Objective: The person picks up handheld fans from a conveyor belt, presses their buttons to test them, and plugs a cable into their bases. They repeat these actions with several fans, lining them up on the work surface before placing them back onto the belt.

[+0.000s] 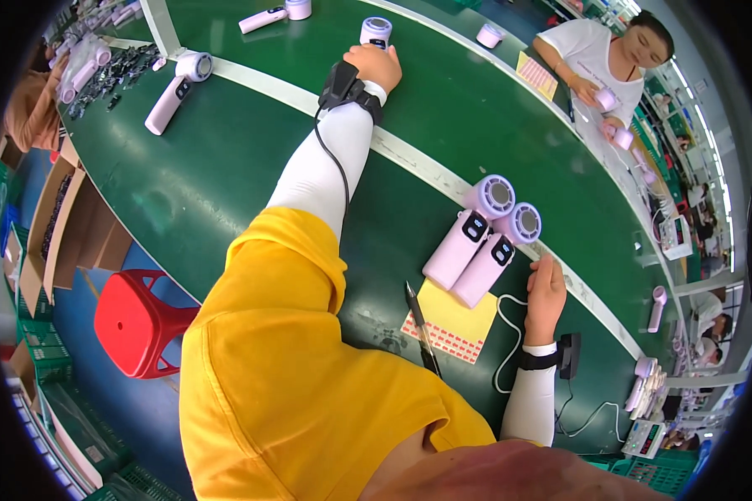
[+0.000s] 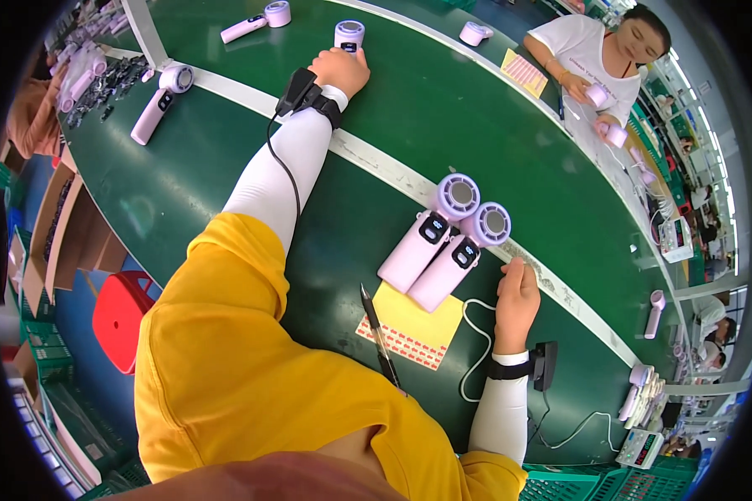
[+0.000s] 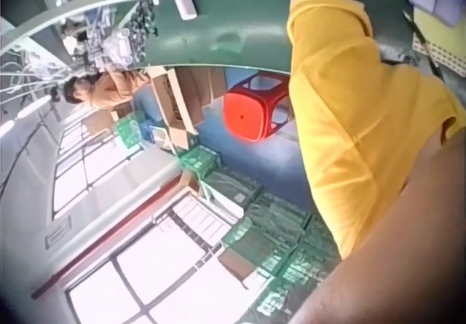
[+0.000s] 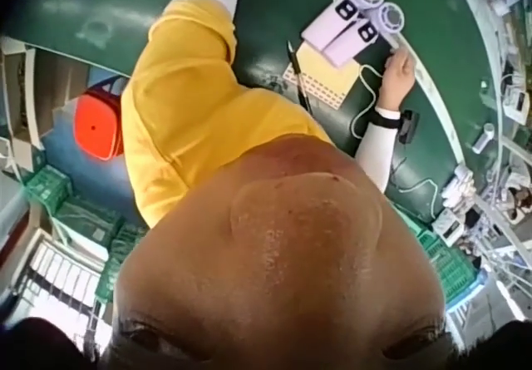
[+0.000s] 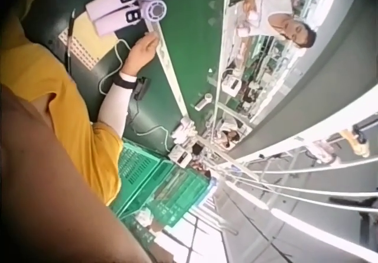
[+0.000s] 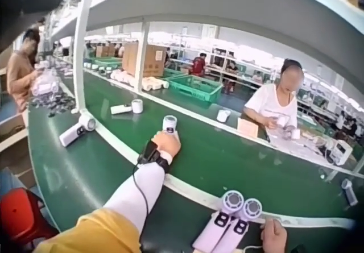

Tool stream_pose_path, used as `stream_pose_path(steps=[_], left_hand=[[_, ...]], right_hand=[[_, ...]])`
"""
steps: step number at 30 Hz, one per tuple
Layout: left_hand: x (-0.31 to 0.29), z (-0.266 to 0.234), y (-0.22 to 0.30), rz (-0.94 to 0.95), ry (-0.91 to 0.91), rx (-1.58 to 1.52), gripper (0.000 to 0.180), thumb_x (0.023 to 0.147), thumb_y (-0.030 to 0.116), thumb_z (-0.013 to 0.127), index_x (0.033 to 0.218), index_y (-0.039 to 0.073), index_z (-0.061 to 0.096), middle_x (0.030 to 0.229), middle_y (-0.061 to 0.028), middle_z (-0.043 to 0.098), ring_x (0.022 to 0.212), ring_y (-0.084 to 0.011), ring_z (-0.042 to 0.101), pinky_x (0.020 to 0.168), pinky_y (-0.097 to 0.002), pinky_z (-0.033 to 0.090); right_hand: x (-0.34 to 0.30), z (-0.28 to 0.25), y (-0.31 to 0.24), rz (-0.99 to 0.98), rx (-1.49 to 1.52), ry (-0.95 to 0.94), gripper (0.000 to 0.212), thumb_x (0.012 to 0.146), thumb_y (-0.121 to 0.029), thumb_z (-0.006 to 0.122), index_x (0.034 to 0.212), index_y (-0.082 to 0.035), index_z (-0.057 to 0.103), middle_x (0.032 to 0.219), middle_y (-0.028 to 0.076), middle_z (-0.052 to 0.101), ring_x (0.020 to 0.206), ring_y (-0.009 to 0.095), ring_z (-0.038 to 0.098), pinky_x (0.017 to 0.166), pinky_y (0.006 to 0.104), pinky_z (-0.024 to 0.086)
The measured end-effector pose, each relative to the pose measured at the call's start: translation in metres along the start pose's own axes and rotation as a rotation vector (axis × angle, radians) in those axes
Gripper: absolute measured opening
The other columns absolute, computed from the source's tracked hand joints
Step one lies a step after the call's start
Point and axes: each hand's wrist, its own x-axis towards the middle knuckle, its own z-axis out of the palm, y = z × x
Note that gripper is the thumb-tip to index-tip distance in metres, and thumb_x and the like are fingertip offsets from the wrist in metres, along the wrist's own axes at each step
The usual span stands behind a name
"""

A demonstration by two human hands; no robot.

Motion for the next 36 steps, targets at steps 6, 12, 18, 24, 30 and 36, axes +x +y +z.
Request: stream_pose_path(steps=[6,12,18,24,30,36], left_hand=[[0.036,0.000,-0.031,0.049,-0.389,-0.061,0.048,0.083,0.045,0.043,0.087,0.002,0.064,0.089,-0.0153,0.060,0.090,-0.0332,0.056,0.078,-0.0440,0.040],[0.078,-0.008,-0.119,0.269,-0.128,0.156,0.049,0.080,0.051,0.045,0.084,0.008,0.068,0.103,-0.0141,0.059,0.100,-0.0295,0.054,0.080,-0.0432,0.042],[0.117,0.013,-0.176,0.325,0.075,0.219,0.048,0.075,0.053,0.048,0.094,0.013,0.068,0.113,-0.0136,0.055,0.109,-0.0281,0.048,0.093,-0.0453,0.032],[0.159,0.029,-0.209,0.122,-0.112,-0.021,0.053,0.068,0.059,0.051,0.098,0.018,0.067,0.119,-0.0147,0.051,0.115,-0.0315,0.044,0.098,-0.0494,0.027],[0.134,-0.023,-0.139,0.125,-0.609,0.166,0.061,0.066,0.058,0.052,0.107,0.014,0.063,0.119,-0.0179,0.051,0.123,-0.0358,0.033,0.101,-0.0443,0.024],[0.095,-0.005,-0.120,0.078,-0.269,0.233,0.052,0.073,0.050,0.046,0.104,0.012,0.063,0.108,-0.0197,0.055,0.102,-0.0364,0.051,0.086,-0.0432,0.039]], right_hand=[[0.004,0.000,0.004,0.001,-0.096,0.062,0.029,0.091,-0.027,0.047,0.075,-0.004,0.053,0.055,-0.003,0.040,0.051,0.005,0.035,0.048,0.0204,0.026],[0.010,-0.017,0.018,0.021,0.010,0.111,0.027,0.091,-0.025,0.047,0.074,-0.005,0.052,0.053,-0.004,0.039,0.047,0.004,0.032,0.044,0.0203,0.024],[0.004,-0.015,0.012,0.081,0.060,0.115,0.027,0.091,-0.026,0.046,0.074,-0.005,0.051,0.053,-0.004,0.038,0.046,0.003,0.031,0.041,0.0191,0.022],[0.003,-0.012,0.012,0.084,0.020,0.135,0.027,0.092,-0.027,0.046,0.076,-0.006,0.051,0.053,-0.004,0.038,0.045,0.003,0.030,0.040,0.0180,0.020],[0.002,-0.010,0.009,0.123,0.093,0.124,0.026,0.092,-0.027,0.046,0.077,-0.007,0.051,0.053,-0.004,0.038,0.045,0.002,0.029,0.040,0.0180,0.019],[0.007,-0.012,-0.004,0.152,0.236,0.099,0.025,0.091,-0.026,0.047,0.072,-0.009,0.048,0.054,-0.005,0.037,0.045,0.002,0.028,0.041,0.0186,0.018]])
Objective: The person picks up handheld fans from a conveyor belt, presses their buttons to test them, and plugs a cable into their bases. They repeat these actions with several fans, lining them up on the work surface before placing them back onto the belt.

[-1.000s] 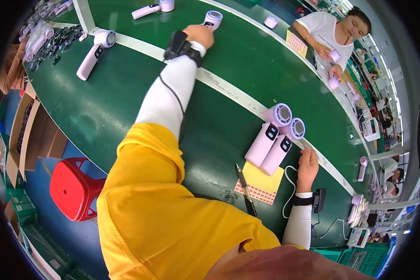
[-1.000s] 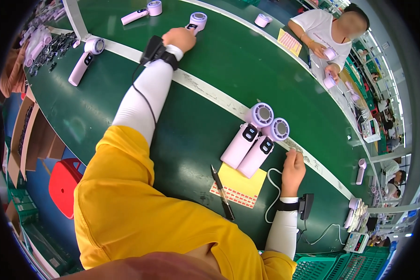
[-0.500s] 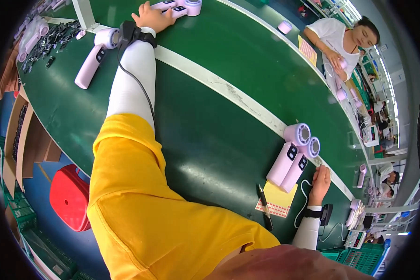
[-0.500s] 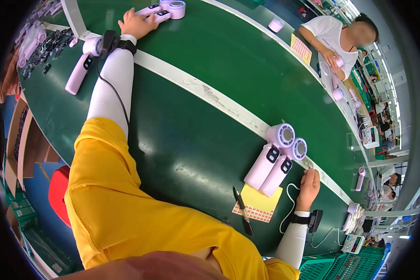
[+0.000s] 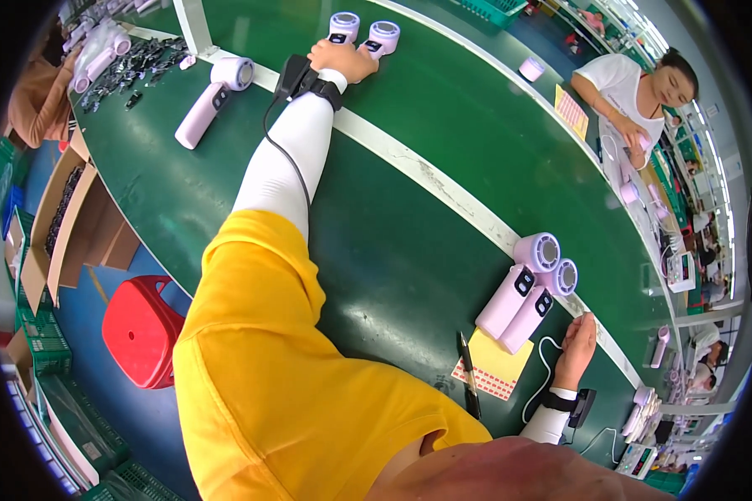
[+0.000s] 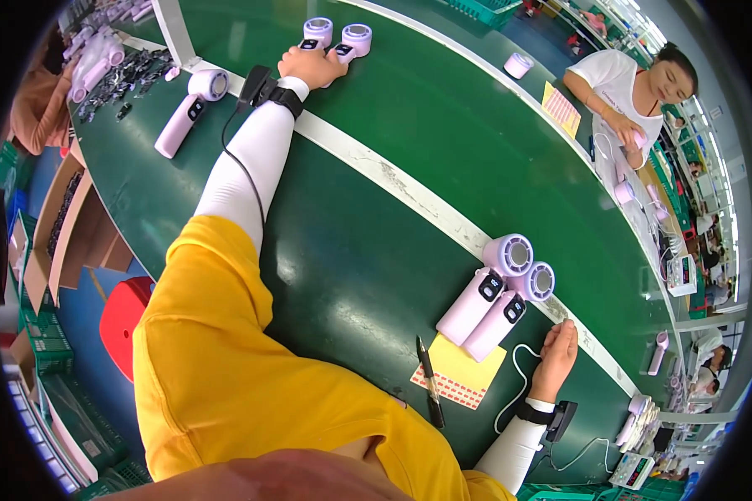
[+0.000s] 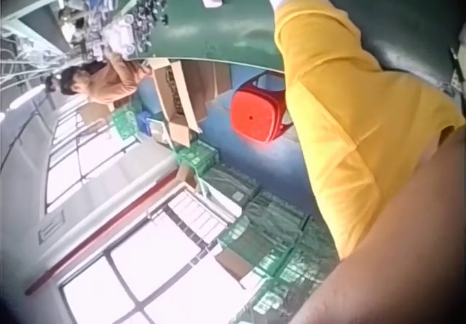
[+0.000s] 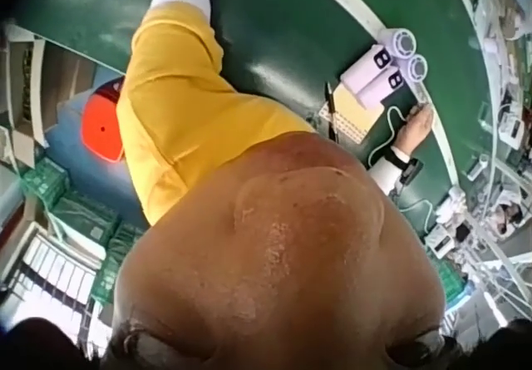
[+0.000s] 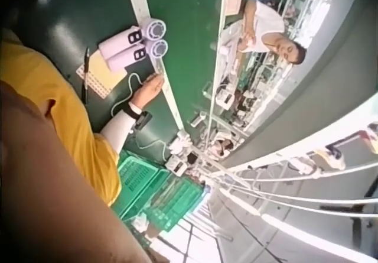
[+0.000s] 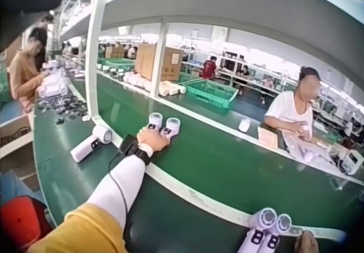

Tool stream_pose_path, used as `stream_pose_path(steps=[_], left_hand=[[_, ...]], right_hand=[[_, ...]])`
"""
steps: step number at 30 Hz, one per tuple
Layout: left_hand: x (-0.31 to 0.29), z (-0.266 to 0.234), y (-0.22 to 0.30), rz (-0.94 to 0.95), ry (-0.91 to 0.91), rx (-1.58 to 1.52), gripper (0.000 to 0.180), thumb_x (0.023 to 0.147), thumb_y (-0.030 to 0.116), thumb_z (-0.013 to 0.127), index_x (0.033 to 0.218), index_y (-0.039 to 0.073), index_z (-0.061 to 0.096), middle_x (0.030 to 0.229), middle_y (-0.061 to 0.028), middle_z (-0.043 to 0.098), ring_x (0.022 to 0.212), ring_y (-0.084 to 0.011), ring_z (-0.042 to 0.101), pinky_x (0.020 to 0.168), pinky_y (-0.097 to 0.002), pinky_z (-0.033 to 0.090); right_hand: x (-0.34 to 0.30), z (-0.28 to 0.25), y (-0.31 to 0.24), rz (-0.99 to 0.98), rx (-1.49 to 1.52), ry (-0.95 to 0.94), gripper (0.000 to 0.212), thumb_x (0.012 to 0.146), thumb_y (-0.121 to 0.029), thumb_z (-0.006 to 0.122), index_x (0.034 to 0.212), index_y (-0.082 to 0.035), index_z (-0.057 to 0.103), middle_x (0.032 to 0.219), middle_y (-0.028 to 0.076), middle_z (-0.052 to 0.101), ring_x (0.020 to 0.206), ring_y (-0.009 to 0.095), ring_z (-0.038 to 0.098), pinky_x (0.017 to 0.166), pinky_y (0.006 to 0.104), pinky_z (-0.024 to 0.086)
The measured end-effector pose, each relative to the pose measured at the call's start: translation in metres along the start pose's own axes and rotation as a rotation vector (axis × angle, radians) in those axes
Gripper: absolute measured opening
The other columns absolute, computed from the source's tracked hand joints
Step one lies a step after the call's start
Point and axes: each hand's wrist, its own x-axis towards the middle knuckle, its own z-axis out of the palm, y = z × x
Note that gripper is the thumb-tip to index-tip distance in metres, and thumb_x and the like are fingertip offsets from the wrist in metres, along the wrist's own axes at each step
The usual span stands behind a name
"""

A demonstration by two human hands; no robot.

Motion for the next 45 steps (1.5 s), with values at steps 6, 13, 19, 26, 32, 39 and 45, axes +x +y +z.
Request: stream_pose_path(steps=[6,13,19,26,32,39,45], left_hand=[[-0.051,-0.037,0.013,0.085,-0.009,-0.525,0.040,0.073,0.041,0.051,0.081,0.006,0.067,0.092,-0.0247,0.054,0.081,-0.0397,0.054,0.068,-0.0444,0.047],[-0.235,-0.166,0.075,0.991,0.305,-0.868,0.028,0.065,0.026,0.064,0.075,0.000,0.060,0.098,-0.0289,0.047,0.086,-0.0399,0.048,0.069,-0.0451,0.041],[-0.309,-0.185,0.088,1.060,0.113,-1.056,0.029,0.067,0.025,0.065,0.082,0.001,0.060,0.100,-0.0299,0.044,0.090,-0.0422,0.045,0.074,-0.0444,0.038],[-0.325,-0.194,0.076,0.584,-0.910,-1.500,0.037,0.072,0.006,0.059,0.108,0.005,0.053,0.095,-0.0081,0.047,0.089,-0.0177,0.048,0.070,-0.0280,0.040],[-0.304,-0.172,0.051,0.250,-0.944,-1.872,0.048,0.075,0.006,0.057,0.120,0.003,0.040,0.088,-0.0026,0.048,0.083,-0.0128,0.050,0.066,-0.0223,0.041],[-0.287,-0.143,0.028,0.017,-1.164,-1.827,0.033,0.081,0.011,0.056,0.108,0.002,0.041,0.090,-0.0075,0.050,0.073,-0.0154,0.054,0.064,-0.0242,0.045],[-0.306,-0.159,0.035,-0.105,-1.188,-1.957,0.029,0.083,0.012,0.053,0.107,0.003,0.040,0.096,-0.0107,0.052,0.077,-0.0185,0.058,0.069,-0.0301,0.050]], right_hand=[[0.004,-0.021,0.015,-0.191,0.009,0.082,0.030,0.090,-0.021,0.051,0.063,-0.009,0.042,0.054,-0.005,0.034,0.046,0.003,0.026,0.043,0.0197,0.018],[-0.069,0.025,-0.082,-0.669,-0.437,-0.234,0.027,0.092,-0.021,0.047,0.079,0.000,0.058,0.072,0.004,0.059,0.061,0.010,0.050,0.058,0.0229,0.039],[-0.083,0.045,-0.074,-0.569,-0.196,-0.357,0.025,0.091,-0.022,0.046,0.099,0.000,0.056,0.081,0.007,0.061,0.058,0.008,0.048,0.053,0.0195,0.035],[-0.083,0.021,-0.051,-0.009,0.479,-0.428,0.024,0.089,-0.022,0.047,0.100,-0.001,0.052,0.073,0.007,0.057,0.050,0.003,0.040,0.045,0.0155,0.024],[-0.079,-0.014,-0.029,0.140,0.595,-0.421,0.032,0.089,-0.031,0.043,0.097,-0.001,0.051,0.071,0.006,0.056,0.056,0.008,0.047,0.049,0.0192,0.035],[-0.080,-0.026,-0.019,0.130,0.472,-0.412,0.037,0.088,-0.034,0.042,0.101,0.000,0.050,0.075,0.009,0.057,0.064,0.013,0.051,0.056,0.0239,0.041],[-0.079,-0.022,-0.017,0.196,0.462,-0.426,0.037,0.088,-0.034,0.043,0.102,0.000,0.049,0.076,0.010,0.057,0.065,0.014,0.053,0.058,0.0244,0.042]])
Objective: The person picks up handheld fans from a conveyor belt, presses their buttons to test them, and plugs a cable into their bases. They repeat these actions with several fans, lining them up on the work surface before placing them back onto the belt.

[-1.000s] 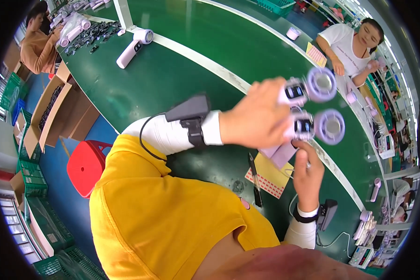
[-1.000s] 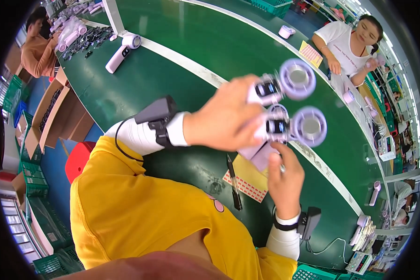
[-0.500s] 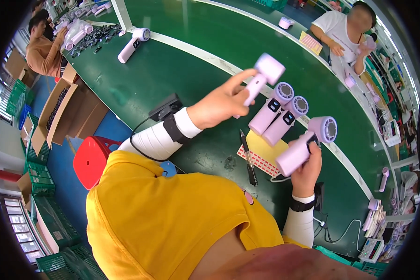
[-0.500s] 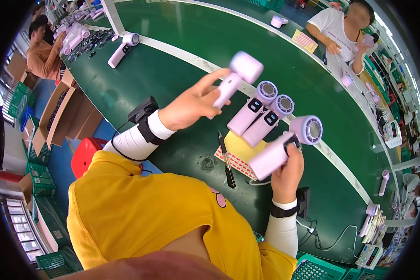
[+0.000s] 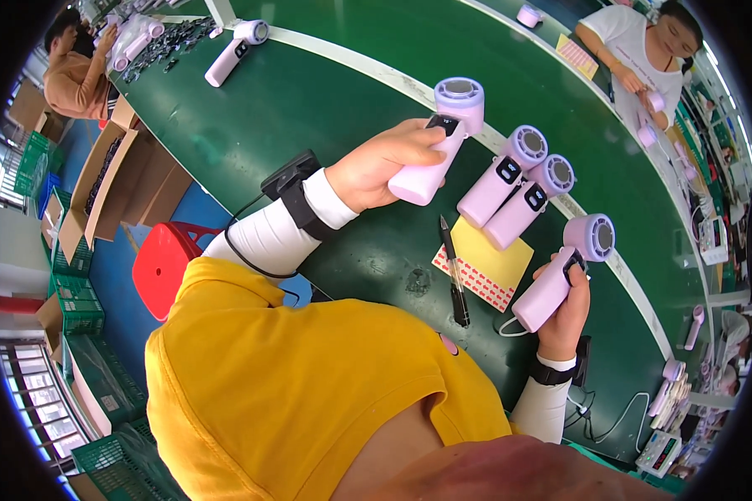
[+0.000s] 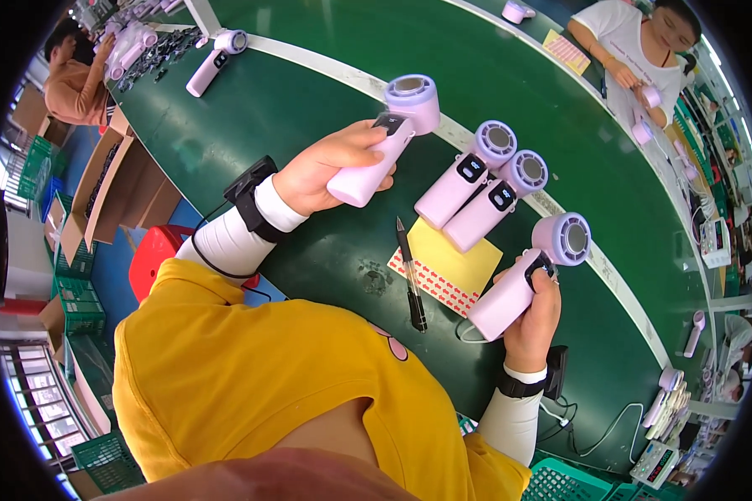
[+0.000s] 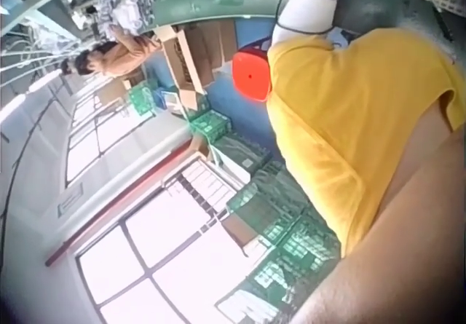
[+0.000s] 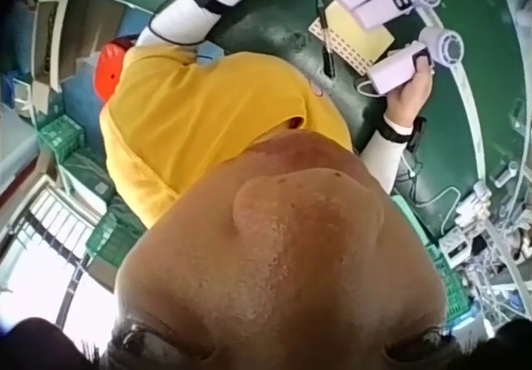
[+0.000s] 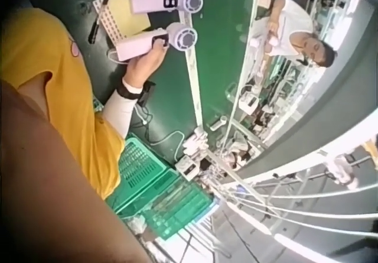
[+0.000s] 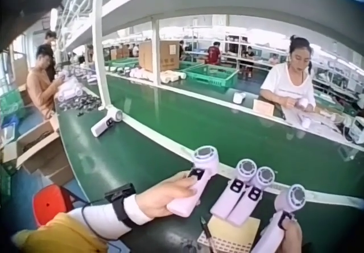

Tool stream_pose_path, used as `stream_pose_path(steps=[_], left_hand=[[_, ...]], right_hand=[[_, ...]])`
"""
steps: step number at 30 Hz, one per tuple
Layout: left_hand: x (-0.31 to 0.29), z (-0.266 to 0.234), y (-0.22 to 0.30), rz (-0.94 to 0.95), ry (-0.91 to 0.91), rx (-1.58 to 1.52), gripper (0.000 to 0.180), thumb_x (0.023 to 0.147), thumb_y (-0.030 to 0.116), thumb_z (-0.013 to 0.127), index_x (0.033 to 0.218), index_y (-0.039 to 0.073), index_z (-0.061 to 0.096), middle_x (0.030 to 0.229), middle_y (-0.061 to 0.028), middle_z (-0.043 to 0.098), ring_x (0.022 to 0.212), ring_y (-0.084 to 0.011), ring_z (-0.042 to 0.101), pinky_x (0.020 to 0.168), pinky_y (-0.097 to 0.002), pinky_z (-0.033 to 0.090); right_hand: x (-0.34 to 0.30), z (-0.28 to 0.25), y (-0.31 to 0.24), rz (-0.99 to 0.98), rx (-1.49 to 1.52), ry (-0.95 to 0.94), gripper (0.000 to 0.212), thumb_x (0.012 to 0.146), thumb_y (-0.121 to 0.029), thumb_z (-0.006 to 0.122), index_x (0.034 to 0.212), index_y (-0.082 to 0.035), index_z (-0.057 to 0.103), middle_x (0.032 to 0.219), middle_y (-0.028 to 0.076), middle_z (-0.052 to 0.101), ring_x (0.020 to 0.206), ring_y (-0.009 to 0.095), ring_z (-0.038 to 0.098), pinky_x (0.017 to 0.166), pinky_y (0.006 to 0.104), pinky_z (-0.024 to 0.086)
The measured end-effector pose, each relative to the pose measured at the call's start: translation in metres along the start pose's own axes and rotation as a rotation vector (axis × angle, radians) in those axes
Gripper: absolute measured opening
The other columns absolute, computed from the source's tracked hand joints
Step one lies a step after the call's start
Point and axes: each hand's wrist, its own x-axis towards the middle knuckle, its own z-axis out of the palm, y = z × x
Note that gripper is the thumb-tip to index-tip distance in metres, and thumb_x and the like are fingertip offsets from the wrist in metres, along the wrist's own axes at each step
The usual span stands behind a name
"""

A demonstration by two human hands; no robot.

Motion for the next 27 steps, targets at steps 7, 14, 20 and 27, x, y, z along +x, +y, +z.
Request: stream_pose_path(steps=[7,14,20,27], left_hand=[[-0.006,0.013,-0.007,-0.024,-0.076,-0.070,0.038,0.079,0.003,0.046,0.115,0.003,0.032,0.102,-0.0138,0.051,0.080,-0.0226,0.058,0.067,-0.0348,0.050],[-0.014,0.033,-0.007,0.144,-0.117,0.218,0.045,0.075,-0.007,0.043,0.115,0.002,0.023,0.101,-0.0143,0.049,0.075,-0.0201,0.056,0.063,-0.0338,0.049],[-0.015,0.034,-0.010,0.192,-0.140,0.322,0.046,0.073,-0.009,0.038,0.115,0.003,0.023,0.102,-0.0140,0.049,0.074,-0.0184,0.054,0.061,-0.0325,0.047],[-0.018,0.033,-0.007,0.142,-0.149,0.293,0.048,0.072,-0.009,0.038,0.116,0.003,0.023,0.102,-0.0138,0.049,0.074,-0.0191,0.054,0.062,-0.0339,0.046]], right_hand=[[0.001,-0.002,-0.001,0.015,0.000,-0.042,0.038,0.088,-0.033,0.043,0.102,0.002,0.049,0.075,0.010,0.058,0.064,0.014,0.054,0.058,0.0244,0.042],[0.003,-0.001,0.000,0.011,-0.040,-0.029,0.039,0.087,-0.033,0.044,0.102,0.003,0.048,0.075,0.011,0.058,0.064,0.015,0.055,0.058,0.0247,0.044],[0.001,0.003,-0.003,0.025,-0.094,-0.046,0.043,0.085,-0.036,0.045,0.102,0.003,0.047,0.075,0.011,0.058,0.065,0.015,0.056,0.059,0.0254,0.045],[-0.003,0.008,-0.002,0.028,-0.102,-0.023,0.043,0.085,-0.036,0.045,0.104,0.003,0.046,0.078,0.012,0.059,0.065,0.015,0.056,0.058,0.0246,0.044]])
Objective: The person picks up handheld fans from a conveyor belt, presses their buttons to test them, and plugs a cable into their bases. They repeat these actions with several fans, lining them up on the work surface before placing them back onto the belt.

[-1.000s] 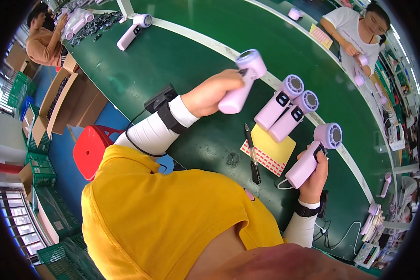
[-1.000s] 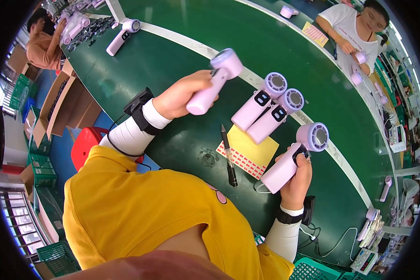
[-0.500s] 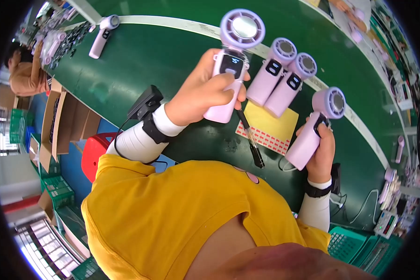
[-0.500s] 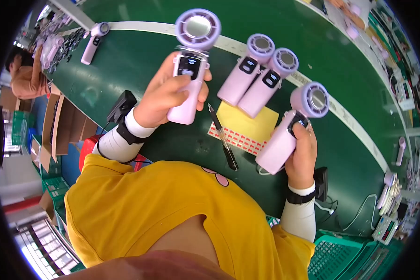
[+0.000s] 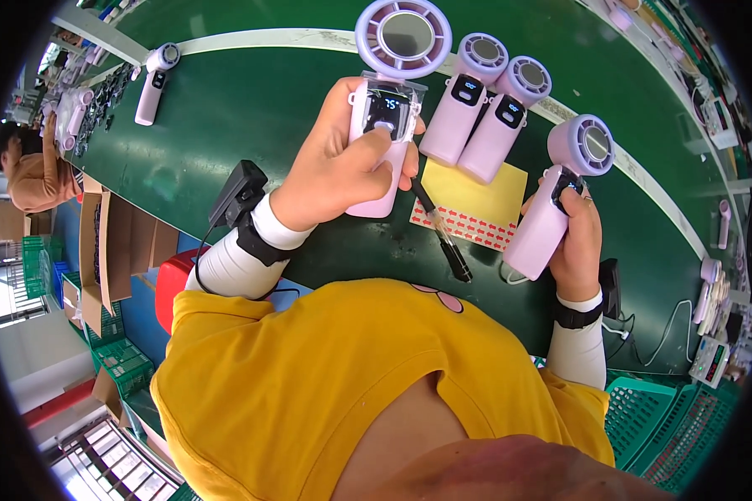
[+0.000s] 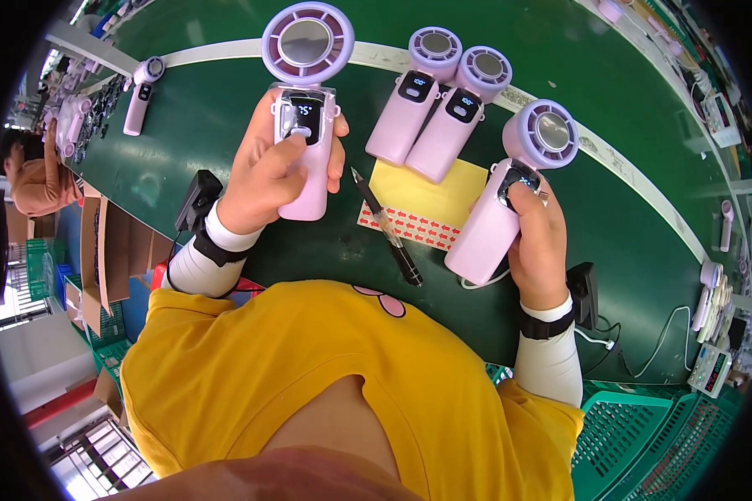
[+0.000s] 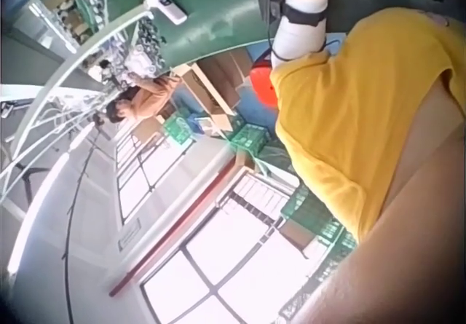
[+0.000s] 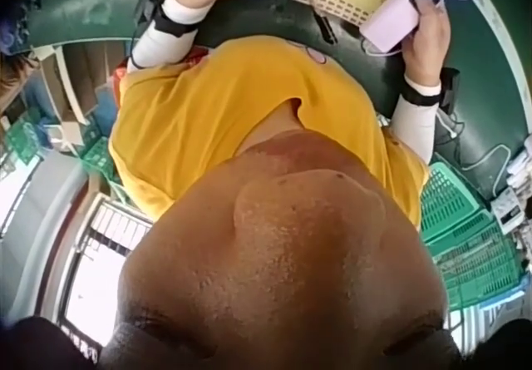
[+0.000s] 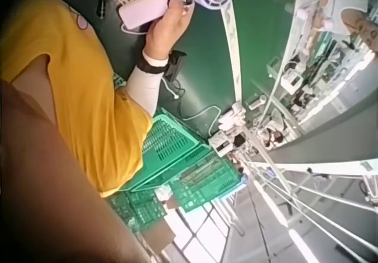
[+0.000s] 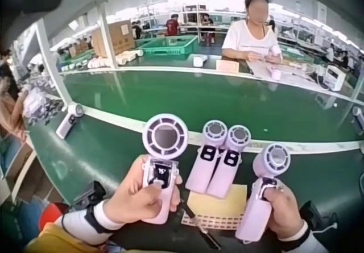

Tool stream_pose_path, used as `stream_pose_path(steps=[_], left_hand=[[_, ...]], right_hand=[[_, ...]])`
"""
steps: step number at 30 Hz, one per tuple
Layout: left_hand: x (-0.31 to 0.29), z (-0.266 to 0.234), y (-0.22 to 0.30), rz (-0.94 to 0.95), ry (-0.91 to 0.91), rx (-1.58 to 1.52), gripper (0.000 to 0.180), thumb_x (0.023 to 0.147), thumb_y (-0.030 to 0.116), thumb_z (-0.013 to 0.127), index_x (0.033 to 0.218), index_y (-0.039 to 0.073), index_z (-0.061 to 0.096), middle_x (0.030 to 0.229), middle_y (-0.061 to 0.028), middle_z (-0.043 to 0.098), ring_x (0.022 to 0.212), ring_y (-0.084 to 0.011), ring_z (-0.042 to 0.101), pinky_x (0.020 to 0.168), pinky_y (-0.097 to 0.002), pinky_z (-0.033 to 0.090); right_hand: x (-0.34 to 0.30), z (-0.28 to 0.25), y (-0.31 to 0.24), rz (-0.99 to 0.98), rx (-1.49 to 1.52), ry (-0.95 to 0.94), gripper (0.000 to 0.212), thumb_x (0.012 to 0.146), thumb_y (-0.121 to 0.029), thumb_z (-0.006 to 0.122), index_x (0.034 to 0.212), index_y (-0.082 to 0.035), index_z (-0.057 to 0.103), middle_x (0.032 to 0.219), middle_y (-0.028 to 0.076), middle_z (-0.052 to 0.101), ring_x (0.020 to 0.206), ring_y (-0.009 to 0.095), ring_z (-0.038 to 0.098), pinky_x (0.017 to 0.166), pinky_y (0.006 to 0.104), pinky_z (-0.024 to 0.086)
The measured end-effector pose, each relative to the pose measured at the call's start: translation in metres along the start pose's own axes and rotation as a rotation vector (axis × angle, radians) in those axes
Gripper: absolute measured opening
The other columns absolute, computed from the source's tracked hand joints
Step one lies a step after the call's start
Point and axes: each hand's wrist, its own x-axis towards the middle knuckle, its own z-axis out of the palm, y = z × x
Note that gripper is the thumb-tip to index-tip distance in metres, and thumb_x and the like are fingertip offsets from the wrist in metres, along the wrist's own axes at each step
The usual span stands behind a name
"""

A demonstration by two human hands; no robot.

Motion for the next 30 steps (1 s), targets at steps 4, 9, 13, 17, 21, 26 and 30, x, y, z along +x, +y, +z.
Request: stream_pose_path(steps=[4,9,13,17,21,26,30], left_hand=[[0.0008,-0.0008,-0.0014,0.000,0.006,-0.003,0.048,0.072,-0.009,0.038,0.116,0.003,0.023,0.101,-0.0137,0.050,0.074,-0.0195,0.054,0.063,-0.0346,0.046],[0.0018,-0.0003,-0.0030,-0.004,0.002,0.019,0.048,0.071,-0.009,0.038,0.115,0.003,0.024,0.100,-0.0136,0.050,0.074,-0.0193,0.054,0.063,-0.0344,0.046],[0.0025,-0.0002,-0.0029,-0.020,0.022,0.019,0.048,0.071,-0.009,0.038,0.115,0.002,0.024,0.100,-0.0136,0.051,0.074,-0.0191,0.054,0.063,-0.0343,0.046],[0.0018,0.0015,-0.0016,-0.044,0.018,0.033,0.048,0.071,-0.009,0.038,0.115,0.002,0.023,0.100,-0.0137,0.051,0.074,-0.0190,0.054,0.063,-0.0340,0.046],[0.0012,0.0005,-0.0038,-0.029,-0.003,0.045,0.047,0.071,-0.009,0.037,0.115,0.003,0.024,0.099,-0.0138,0.051,0.074,-0.0189,0.054,0.062,-0.0339,0.046],[0.0007,0.0001,-0.0047,-0.033,0.001,0.018,0.047,0.071,-0.009,0.037,0.115,0.003,0.025,0.100,-0.0138,0.052,0.074,-0.0188,0.054,0.062,-0.0340,0.046],[0.0016,-0.0004,-0.0066,-0.040,-0.011,-0.003,0.045,0.072,-0.007,0.037,0.115,0.003,0.027,0.100,-0.0141,0.051,0.074,-0.0190,0.054,0.062,-0.0343,0.046]], right_hand=[[-0.0014,0.0042,-0.0052,0.044,0.009,0.011,0.040,0.086,-0.033,0.045,0.107,0.001,0.045,0.081,0.013,0.060,0.066,0.013,0.057,0.057,0.0213,0.044],[-0.0005,0.0003,-0.0031,0.064,0.010,-0.038,0.037,0.087,-0.029,0.045,0.110,0.000,0.044,0.086,0.015,0.061,0.070,0.012,0.058,0.056,0.0178,0.043],[-0.0010,0.0015,-0.0022,0.070,-0.004,-0.009,0.037,0.087,-0.029,0.045,0.111,0.000,0.044,0.085,0.015,0.061,0.071,0.013,0.059,0.056,0.0189,0.044],[-0.0003,0.0020,0.0005,0.068,0.006,0.011,0.038,0.086,-0.029,0.046,0.111,0.000,0.043,0.086,0.014,0.061,0.071,0.014,0.060,0.056,0.0193,0.045],[-0.0017,0.0036,-0.0032,0.075,-0.002,-0.012,0.039,0.086,-0.029,0.046,0.112,0.000,0.043,0.085,0.014,0.061,0.070,0.013,0.059,0.055,0.0187,0.043],[-0.0016,-0.0012,-0.0029,0.095,0.008,-0.067,0.040,0.085,-0.027,0.046,0.114,0.000,0.042,0.087,0.014,0.061,0.069,0.012,0.058,0.055,0.0179,0.042],[-0.0031,-0.0016,-0.0024,0.089,-0.001,-0.092,0.044,0.083,-0.024,0.047,0.119,0.000,0.040,0.091,0.013,0.060,0.070,0.011,0.057,0.053,0.0166,0.039]])
